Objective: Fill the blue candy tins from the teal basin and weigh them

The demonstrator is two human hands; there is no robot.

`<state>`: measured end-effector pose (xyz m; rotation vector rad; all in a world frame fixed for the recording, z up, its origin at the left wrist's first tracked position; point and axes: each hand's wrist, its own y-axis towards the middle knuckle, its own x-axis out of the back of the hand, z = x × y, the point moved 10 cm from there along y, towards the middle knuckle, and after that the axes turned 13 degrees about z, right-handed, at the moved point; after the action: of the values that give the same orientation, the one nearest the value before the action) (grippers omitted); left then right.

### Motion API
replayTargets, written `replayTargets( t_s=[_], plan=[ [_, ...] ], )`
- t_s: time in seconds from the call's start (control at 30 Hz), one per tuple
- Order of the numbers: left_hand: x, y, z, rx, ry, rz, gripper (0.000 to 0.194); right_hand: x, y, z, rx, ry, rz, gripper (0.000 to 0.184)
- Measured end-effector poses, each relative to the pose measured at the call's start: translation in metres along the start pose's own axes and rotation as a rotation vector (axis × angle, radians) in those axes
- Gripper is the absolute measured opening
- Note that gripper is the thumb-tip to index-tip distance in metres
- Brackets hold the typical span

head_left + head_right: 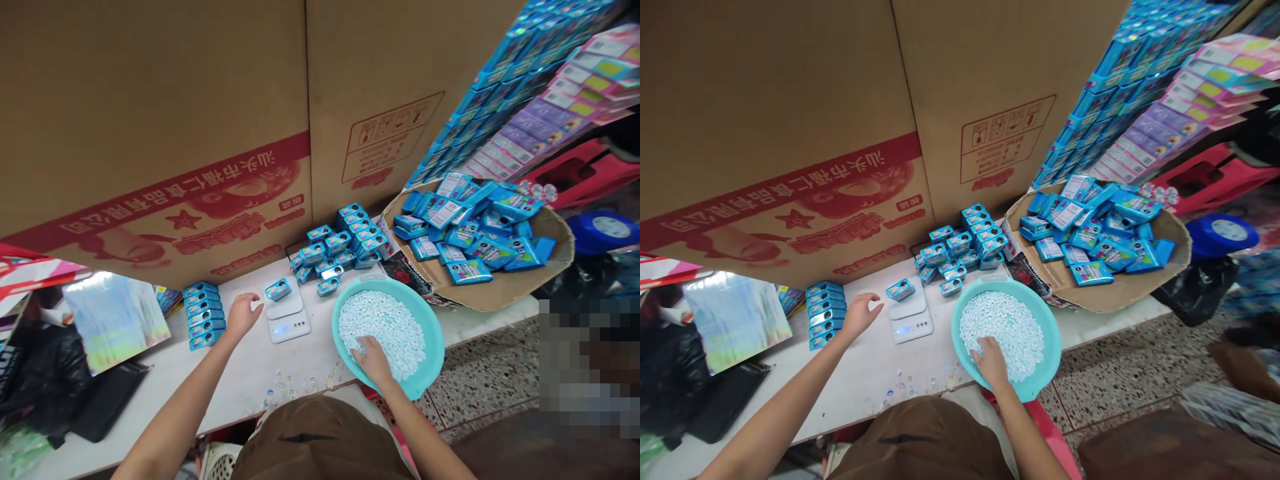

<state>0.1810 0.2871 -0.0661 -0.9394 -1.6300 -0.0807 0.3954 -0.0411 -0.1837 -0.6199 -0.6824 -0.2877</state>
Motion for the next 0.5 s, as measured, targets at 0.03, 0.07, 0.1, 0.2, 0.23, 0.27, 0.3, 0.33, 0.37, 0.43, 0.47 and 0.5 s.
replayTargets(
  t_s=[0.03,0.07,0.1,0.2,0.23,0.27,0.3,0.33,0.37,0.43,0.47,0.5],
  plan=[
    [-0.004,-0.001,0.003,0.003,-0.01,0.003,0.021,-0.003,0.005,0.001,-0.023,0.021,0.025,0.028],
    [-0.009,-0.002,0.006,0.005,-0.021,0.006,0.022,-0.005,0.009,0.0,-0.054,0.041,0.053,0.026],
    [-0.014,-0.003,0.009,0.008,-0.033,0.011,0.021,-0.008,0.013,-0.001,-0.086,0.056,0.083,0.025],
    [-0.034,-0.01,0.02,0.023,-0.071,0.027,0.019,-0.012,0.021,-0.005,-0.145,0.068,0.154,0.024],
    [-0.042,-0.013,0.024,0.032,-0.084,0.031,0.018,-0.011,0.023,-0.006,-0.153,0.066,0.163,0.023],
    [-0.049,-0.017,0.028,0.043,-0.096,0.034,0.018,-0.011,0.024,-0.006,-0.156,0.064,0.166,0.023],
    [-0.056,-0.02,0.033,0.057,-0.108,0.034,0.017,-0.011,0.025,-0.006,-0.159,0.063,0.169,0.022],
    [-0.063,-0.024,0.038,0.072,-0.119,0.033,0.017,-0.01,0.026,-0.006,-0.161,0.063,0.17,0.02],
    [-0.07,-0.027,0.044,0.09,-0.129,0.03,0.017,-0.01,0.026,-0.005,-0.16,0.065,0.169,0.018],
    [-0.082,-0.034,0.057,0.13,-0.147,0.017,0.016,-0.009,0.026,-0.003,-0.157,0.074,0.164,0.013],
    [-0.087,-0.036,0.064,0.152,-0.154,0.007,0.017,-0.008,0.025,-0.002,-0.157,0.082,0.159,0.012],
    [-0.091,-0.038,0.071,0.174,-0.159,-0.005,0.018,-0.007,0.024,-0.002,-0.159,0.091,0.152,0.011]
  ],
)
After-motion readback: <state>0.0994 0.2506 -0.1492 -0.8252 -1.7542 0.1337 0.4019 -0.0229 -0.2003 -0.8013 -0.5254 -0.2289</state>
